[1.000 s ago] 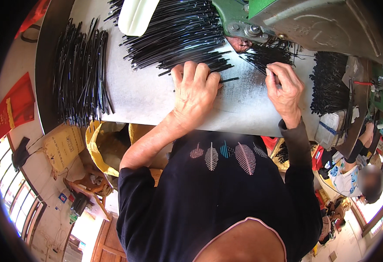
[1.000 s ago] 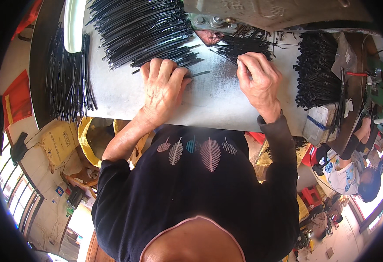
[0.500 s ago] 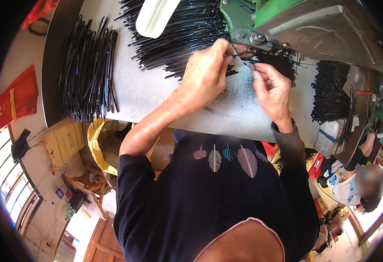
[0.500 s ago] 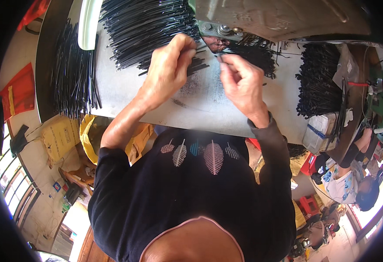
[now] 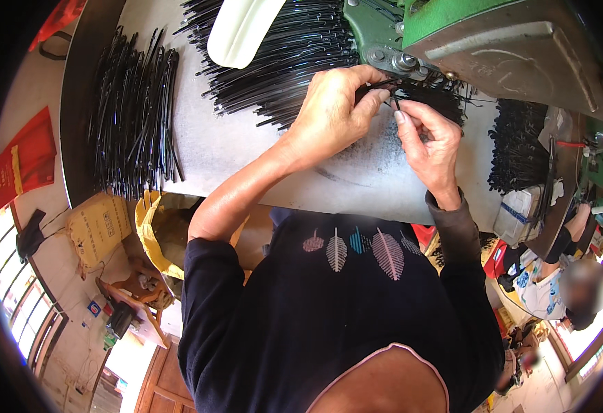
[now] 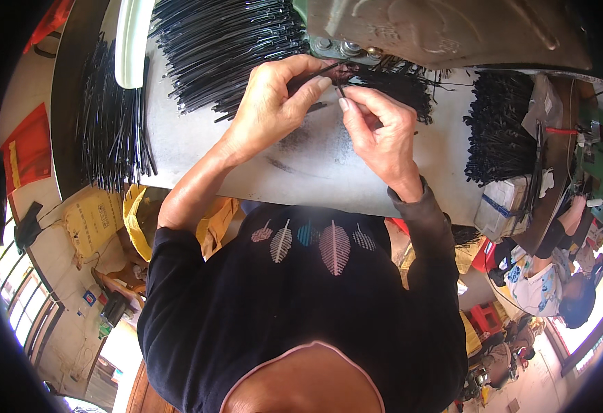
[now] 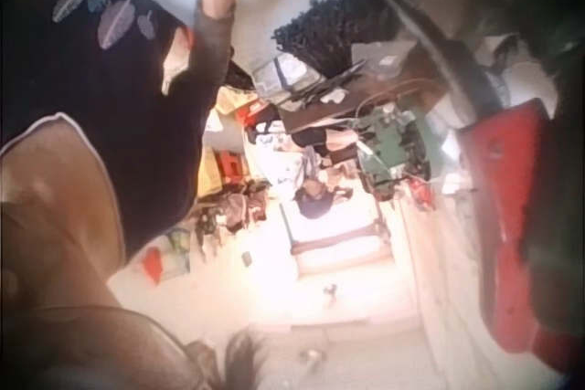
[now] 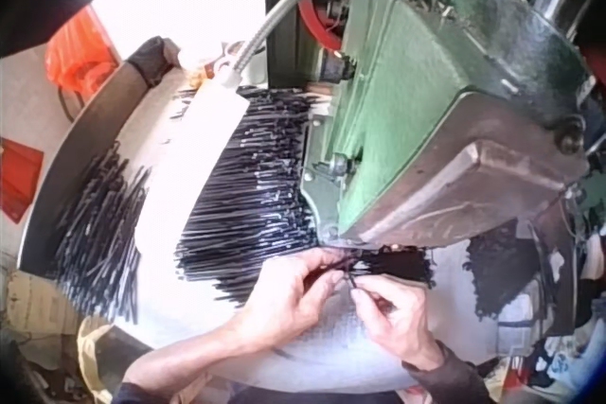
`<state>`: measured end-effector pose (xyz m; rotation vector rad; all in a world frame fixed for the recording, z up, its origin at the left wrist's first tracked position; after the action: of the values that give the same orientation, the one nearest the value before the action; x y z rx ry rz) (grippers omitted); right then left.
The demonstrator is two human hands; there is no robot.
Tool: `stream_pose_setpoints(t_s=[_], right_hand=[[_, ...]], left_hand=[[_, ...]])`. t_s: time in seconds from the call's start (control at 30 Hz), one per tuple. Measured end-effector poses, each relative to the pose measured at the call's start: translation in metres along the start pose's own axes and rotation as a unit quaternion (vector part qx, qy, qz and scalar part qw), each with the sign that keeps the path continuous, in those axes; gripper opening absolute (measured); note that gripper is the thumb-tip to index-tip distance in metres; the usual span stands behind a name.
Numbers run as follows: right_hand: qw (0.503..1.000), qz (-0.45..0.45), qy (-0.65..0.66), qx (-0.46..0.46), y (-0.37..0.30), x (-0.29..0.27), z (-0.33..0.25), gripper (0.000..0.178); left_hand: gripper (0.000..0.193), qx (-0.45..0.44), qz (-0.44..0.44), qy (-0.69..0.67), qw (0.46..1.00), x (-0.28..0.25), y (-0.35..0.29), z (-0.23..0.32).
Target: The person attaches small metal pieces onto umbrella ribs using a benchtop machine by hand, gathers the finished ribs into bundles, and places them into sacks on the floor.
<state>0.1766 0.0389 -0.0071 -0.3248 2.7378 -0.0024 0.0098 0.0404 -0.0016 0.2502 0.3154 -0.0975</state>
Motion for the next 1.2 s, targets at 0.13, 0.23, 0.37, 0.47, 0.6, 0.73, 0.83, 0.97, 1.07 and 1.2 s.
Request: stream_pose_setpoints(t_s=[0.13,0.23,0.37,0.47,0.6,0.73,0.83,0.97,1.07,1.2], right_hand=[[0.999,-0.041,0.029,0.001,0.000,0.001,-0.002,0.013],[0.994,-0.083,0.058,0.044,0.000,0.000,-0.001,0.013],[0.991,-0.083,0.090,0.051,-0.001,-0.003,0.000,0.014],[0.995,-0.092,0.029,-0.022,0.001,-0.006,-0.007,0.015],[0.992,-0.063,-0.052,-0.101,0.005,-0.007,-0.018,0.016],[0.990,-0.053,-0.095,-0.087,0.006,-0.009,-0.018,0.016],[0.984,-0.036,-0.125,-0.120,0.005,-0.004,-0.027,0.016],[0.984,-0.005,-0.124,-0.130,0.006,-0.001,-0.030,0.014],[0.988,-0.019,-0.105,-0.115,0.005,-0.002,-0.028,0.013],[0.996,-0.052,-0.042,-0.064,0.005,-0.005,-0.021,0.013]], left_hand=[[0.014,-0.069,-0.031,-0.129,0.989,0.002,0.001,-0.005],[0.014,-0.108,-0.056,-0.214,0.969,-0.001,0.000,-0.002],[0.017,-0.132,-0.048,-0.256,0.956,0.000,-0.003,-0.004],[0.016,-0.165,-0.045,-0.278,0.945,-0.001,-0.004,-0.005],[0.014,-0.184,-0.051,-0.314,0.930,0.000,-0.006,-0.006],[0.013,-0.181,-0.066,-0.314,0.930,0.006,-0.011,-0.010],[0.015,-0.158,-0.062,-0.262,0.950,0.008,-0.012,-0.005],[0.016,-0.018,-0.040,-0.093,0.995,0.006,-0.010,0.000],[0.015,-0.026,-0.036,-0.080,0.996,0.008,-0.016,-0.001],[0.014,-0.052,-0.022,-0.137,0.989,0.009,-0.020,-0.003]])
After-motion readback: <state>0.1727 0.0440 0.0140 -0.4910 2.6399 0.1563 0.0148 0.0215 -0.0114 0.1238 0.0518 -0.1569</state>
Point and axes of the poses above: each hand's wrist, its own y-axis towards the middle knuckle, its own x-axis out of the palm, z = x × y, the point moved 4 cm from there along y, towards the middle knuckle, and after that the axes turned 8 degrees about x, right-handed, at the moved point
